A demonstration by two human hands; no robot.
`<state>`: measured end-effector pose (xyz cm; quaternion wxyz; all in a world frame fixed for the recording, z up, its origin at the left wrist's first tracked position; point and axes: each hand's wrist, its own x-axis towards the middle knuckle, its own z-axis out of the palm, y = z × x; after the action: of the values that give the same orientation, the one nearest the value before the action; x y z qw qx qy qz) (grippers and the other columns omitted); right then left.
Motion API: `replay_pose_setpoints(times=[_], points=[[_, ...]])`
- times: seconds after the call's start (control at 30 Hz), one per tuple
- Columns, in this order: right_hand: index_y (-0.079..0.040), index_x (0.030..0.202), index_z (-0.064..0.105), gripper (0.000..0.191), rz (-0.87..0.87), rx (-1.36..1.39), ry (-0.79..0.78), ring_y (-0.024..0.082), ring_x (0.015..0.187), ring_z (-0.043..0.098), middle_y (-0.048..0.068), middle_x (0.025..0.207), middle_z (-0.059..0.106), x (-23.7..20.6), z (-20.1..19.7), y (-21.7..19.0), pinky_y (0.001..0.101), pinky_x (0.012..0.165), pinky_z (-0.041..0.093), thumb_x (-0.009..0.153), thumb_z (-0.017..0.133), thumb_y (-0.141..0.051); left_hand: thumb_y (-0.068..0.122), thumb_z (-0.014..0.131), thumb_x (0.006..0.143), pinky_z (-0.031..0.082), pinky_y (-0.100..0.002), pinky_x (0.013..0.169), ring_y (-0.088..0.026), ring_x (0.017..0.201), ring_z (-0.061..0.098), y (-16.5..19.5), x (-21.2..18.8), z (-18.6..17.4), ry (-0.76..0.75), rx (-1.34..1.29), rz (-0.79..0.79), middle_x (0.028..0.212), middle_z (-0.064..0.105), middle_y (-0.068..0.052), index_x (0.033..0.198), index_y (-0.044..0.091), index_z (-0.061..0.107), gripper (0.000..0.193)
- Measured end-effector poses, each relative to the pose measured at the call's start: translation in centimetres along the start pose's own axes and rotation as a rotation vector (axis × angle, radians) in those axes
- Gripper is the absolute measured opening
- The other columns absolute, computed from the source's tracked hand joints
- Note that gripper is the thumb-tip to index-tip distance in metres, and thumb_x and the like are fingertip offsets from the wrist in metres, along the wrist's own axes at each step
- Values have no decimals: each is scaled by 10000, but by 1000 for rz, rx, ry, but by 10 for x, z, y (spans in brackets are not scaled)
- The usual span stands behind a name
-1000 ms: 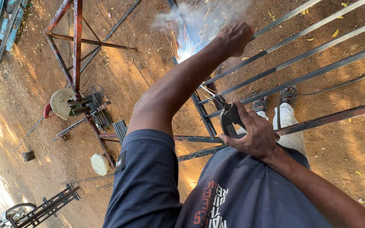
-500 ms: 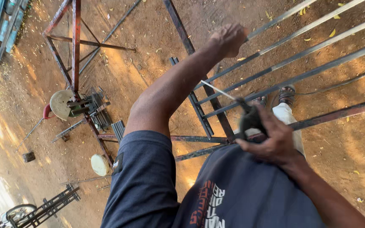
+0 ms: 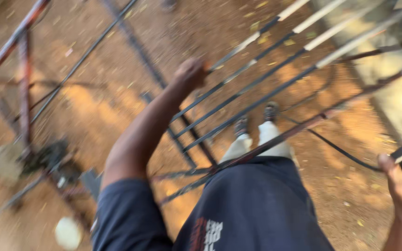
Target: The person positions metal rods onto a rectangular frame, measures the spacing with a tape measure, and joins them using a welding tool.
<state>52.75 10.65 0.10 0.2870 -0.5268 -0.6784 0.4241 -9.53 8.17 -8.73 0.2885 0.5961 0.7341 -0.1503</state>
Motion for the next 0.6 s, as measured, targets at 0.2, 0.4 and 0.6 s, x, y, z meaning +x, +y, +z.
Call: replay_pose_setpoints(times=[0.2, 0.4, 0.6], points=[[69, 1277, 470, 346, -83, 230, 458, 206, 948, 655, 155, 1156, 632, 57, -49, 35, 309, 869, 569, 1030, 707, 19, 123, 756, 833, 579, -443, 666, -304, 765, 710, 15, -6, -12, -30, -35, -85, 831, 709, -172, 926, 63, 762, 111], [0, 1526, 142, 868, -135, 478, 623, 270, 996, 651, 229, 1286, 506, 136, -58, 98, 423, 902, 641, 983, 812, 99, 144, 678, 882, 585, -445, 672, -311, 748, 717, 32, -13, -13, 91, 0, -122, 827, 729, -179, 937, 88, 772, 123], [-132, 1519, 5, 1221, 118, 421, 817, 257, 1279, 602, 146, 1462, 441, 228, -47, 177, 389, 1086, 561, 783, 966, 18, 274, 502, 1054, 574, -425, 602, -255, 685, 737, 95, 30, -46, -22, -114, -366, 830, 735, -136, 1031, 128, 743, 282]])
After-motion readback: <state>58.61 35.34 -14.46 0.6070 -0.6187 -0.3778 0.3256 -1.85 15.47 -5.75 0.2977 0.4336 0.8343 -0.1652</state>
